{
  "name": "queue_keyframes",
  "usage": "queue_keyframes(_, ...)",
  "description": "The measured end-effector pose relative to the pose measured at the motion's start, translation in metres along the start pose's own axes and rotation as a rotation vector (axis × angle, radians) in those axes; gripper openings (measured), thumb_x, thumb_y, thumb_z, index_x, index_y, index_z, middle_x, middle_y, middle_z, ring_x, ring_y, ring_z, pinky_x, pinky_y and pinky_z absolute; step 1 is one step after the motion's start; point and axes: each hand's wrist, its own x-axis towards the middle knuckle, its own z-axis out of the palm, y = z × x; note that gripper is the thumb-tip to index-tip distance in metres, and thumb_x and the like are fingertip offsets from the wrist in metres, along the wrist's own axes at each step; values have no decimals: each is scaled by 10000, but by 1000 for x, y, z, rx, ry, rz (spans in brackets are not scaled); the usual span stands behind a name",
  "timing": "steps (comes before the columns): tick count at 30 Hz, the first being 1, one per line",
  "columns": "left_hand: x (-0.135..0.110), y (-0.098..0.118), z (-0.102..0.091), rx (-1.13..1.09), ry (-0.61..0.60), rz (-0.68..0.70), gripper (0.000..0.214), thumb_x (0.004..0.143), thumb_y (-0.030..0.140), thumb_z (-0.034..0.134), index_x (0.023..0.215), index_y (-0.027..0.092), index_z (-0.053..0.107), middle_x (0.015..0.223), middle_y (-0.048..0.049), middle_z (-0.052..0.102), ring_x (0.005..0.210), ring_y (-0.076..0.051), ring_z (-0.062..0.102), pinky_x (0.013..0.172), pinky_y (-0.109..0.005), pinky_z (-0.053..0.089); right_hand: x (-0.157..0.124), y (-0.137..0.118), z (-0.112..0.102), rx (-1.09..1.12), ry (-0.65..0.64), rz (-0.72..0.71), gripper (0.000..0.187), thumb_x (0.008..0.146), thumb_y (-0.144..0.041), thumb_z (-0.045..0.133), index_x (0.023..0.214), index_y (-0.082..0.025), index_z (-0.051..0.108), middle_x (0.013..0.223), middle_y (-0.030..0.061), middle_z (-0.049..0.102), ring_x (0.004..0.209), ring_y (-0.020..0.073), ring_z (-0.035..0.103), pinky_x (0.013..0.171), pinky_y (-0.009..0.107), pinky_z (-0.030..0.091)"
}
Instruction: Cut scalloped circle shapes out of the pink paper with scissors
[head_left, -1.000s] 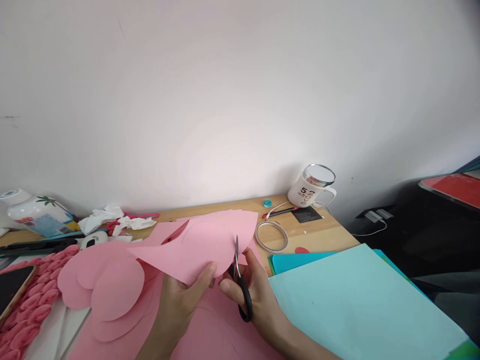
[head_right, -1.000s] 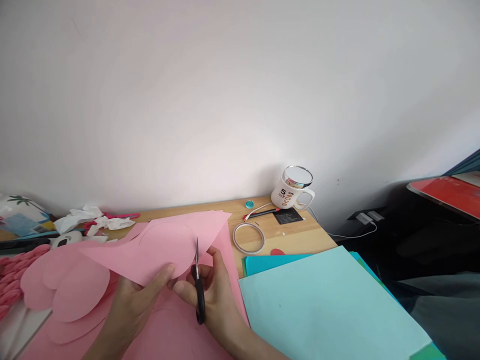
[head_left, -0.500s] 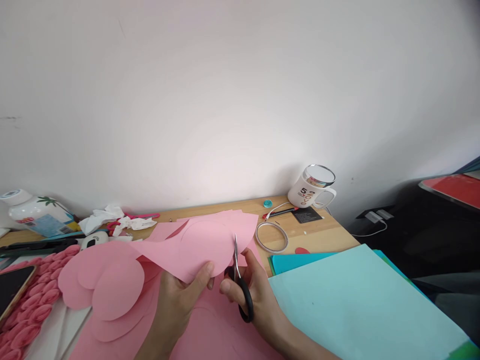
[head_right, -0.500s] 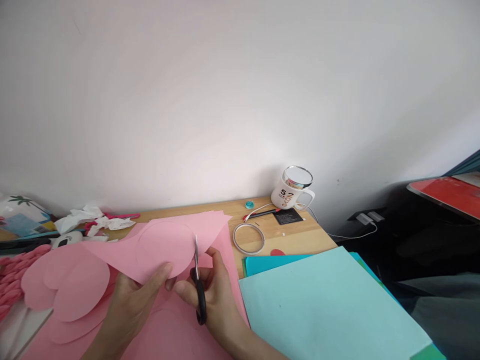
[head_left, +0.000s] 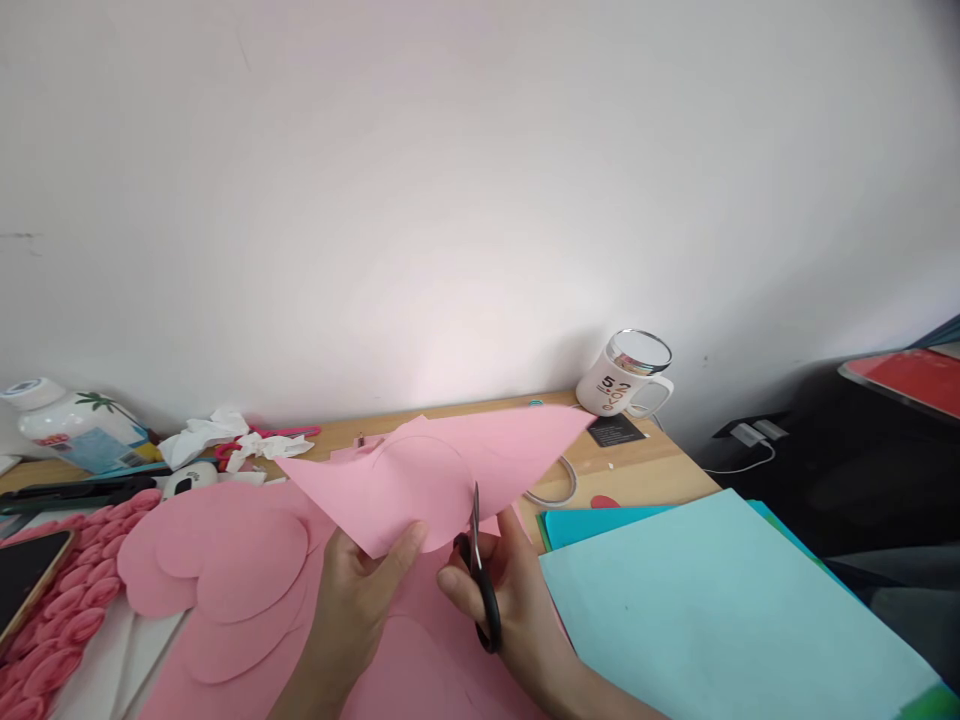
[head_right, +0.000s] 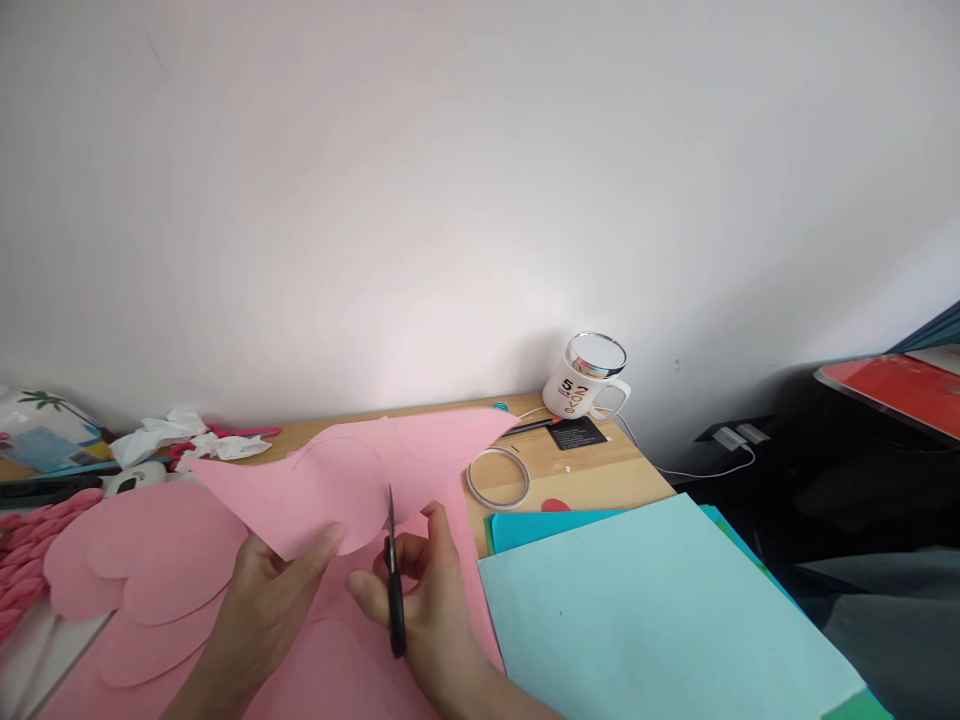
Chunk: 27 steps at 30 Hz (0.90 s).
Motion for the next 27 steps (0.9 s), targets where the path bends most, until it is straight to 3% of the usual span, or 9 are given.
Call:
queue_keyframes(2,1,0,-1,33,29,-16,369,664,310,688,987,136,646,858,-69,699,888,-226,609,749,-277,494,3,-1,-1,4,-56,48,453,677,-417,653,952,-201,366,544,-93,373,488,84,314,441,192,240)
queue_keyframes(11,3,1,-1,74,72,-18,311,639,310,691,891,131,663,827,-72,700,839,-234,620,713,-290,505,3,-4,-3,-33,-89,75,463,645,-546,646,842,-201,408,552,-54,447,507,112,398,465,220,306)
queue_keyframes(27,1,4,0,-16,52,-31,315,643,282,689,914,125,651,834,-75,699,828,-236,623,701,-300,501,3,0,-5,-5,-95,51,447,645,-557,651,789,-184,451,538,-47,463,479,99,414,464,214,341)
